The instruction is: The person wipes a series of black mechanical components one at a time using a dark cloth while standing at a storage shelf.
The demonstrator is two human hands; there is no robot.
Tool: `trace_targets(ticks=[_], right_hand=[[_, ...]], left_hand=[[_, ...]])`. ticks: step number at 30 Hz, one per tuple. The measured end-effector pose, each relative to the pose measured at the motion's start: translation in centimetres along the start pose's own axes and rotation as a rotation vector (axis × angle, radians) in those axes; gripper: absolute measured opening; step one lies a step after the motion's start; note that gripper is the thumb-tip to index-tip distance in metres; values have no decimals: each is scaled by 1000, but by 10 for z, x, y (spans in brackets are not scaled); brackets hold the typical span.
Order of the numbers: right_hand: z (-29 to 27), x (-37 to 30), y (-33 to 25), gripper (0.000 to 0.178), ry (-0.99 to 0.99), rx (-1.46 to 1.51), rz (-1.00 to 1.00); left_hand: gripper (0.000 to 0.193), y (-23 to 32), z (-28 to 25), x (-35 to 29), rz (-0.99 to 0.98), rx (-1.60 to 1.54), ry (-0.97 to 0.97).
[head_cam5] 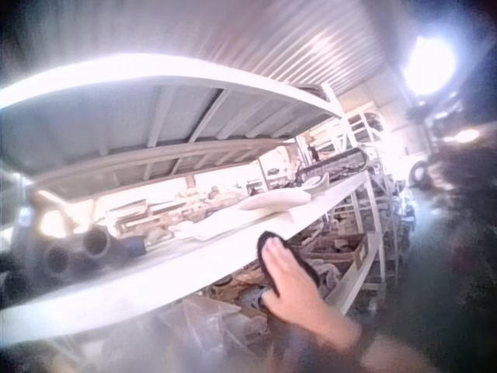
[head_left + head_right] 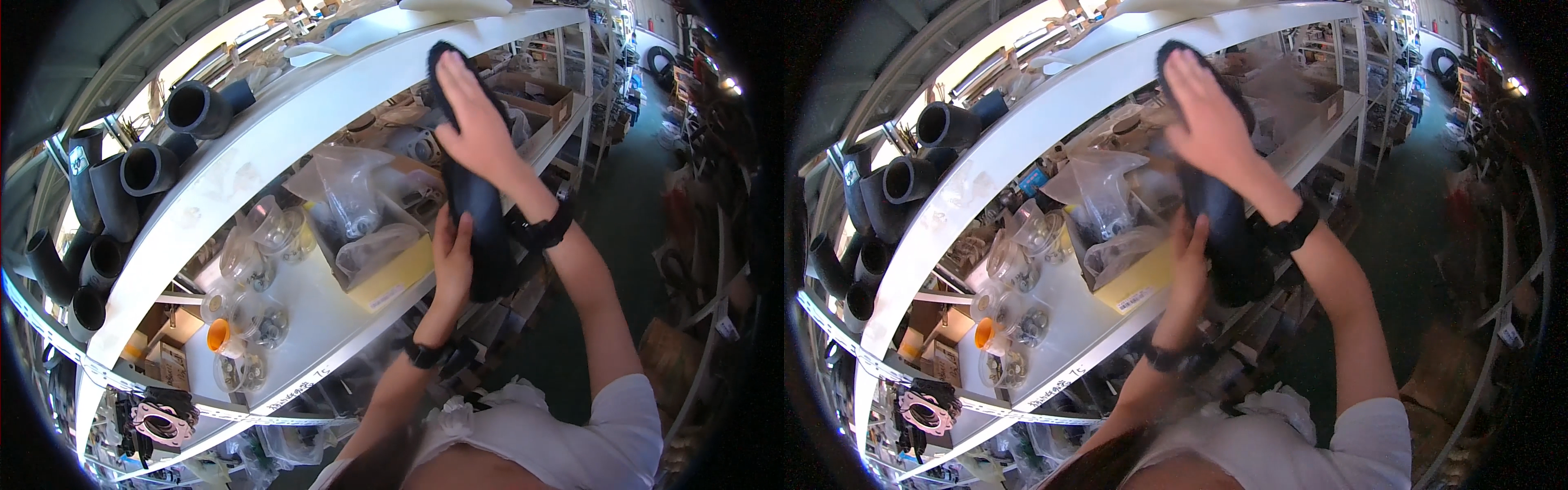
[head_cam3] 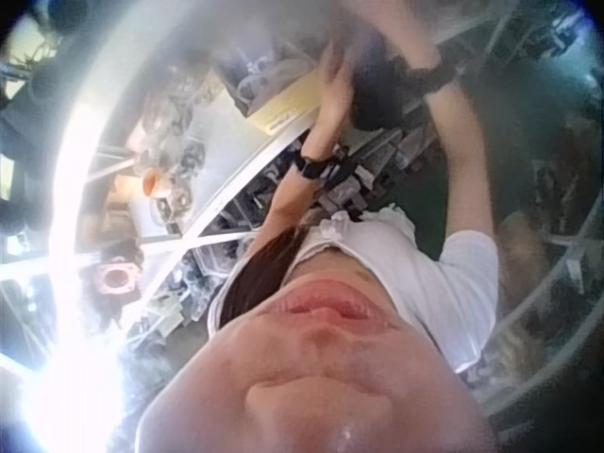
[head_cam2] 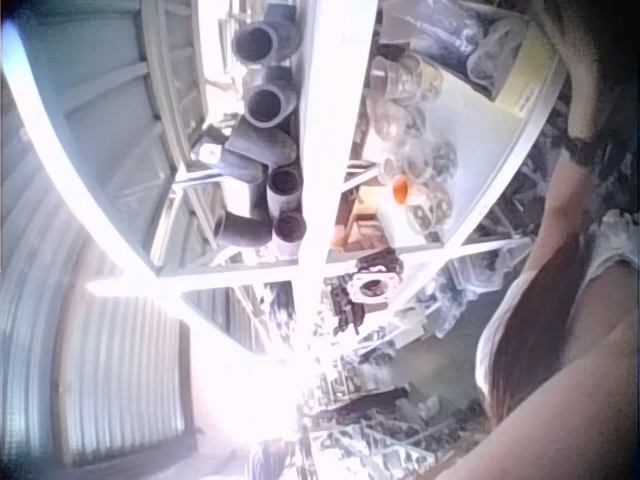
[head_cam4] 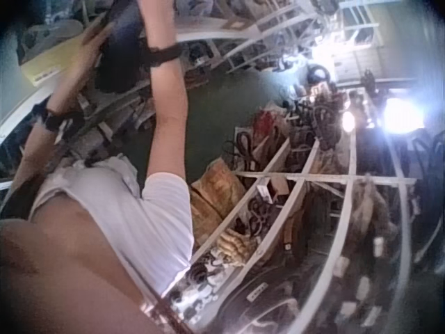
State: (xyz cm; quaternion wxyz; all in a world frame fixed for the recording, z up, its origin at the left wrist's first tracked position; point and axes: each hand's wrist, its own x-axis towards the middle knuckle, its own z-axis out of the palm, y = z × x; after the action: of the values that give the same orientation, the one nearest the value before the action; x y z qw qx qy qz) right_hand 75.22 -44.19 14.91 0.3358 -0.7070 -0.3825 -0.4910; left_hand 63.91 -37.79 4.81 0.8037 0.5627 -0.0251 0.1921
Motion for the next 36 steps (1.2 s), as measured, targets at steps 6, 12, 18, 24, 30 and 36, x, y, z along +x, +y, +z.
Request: trace_targets(ticks=[6, 12, 18, 24, 30, 36], right_hand=[[15, -11, -66, 56, -108, 123, -222], [27, -26, -112, 62, -174, 577, -347], [20, -83, -122, 72, -200, 1530, 290], [5, -111, -144, 69, -196, 1907, 407], [-9, -128, -160, 68, -247, 2166, 445], [-13, -126, -176, 73, -404, 1641, 413]], left_hand=[[39, 7, -20, -53, 44, 65, 269], [33, 13, -61, -95, 197, 154, 273], [30, 15, -77, -138, 289, 440, 346], [29, 40, -90, -169, 369, 707, 283], [28, 52, -113, -201, 354, 799, 274], [32, 57, -143, -229, 185, 593, 396]])
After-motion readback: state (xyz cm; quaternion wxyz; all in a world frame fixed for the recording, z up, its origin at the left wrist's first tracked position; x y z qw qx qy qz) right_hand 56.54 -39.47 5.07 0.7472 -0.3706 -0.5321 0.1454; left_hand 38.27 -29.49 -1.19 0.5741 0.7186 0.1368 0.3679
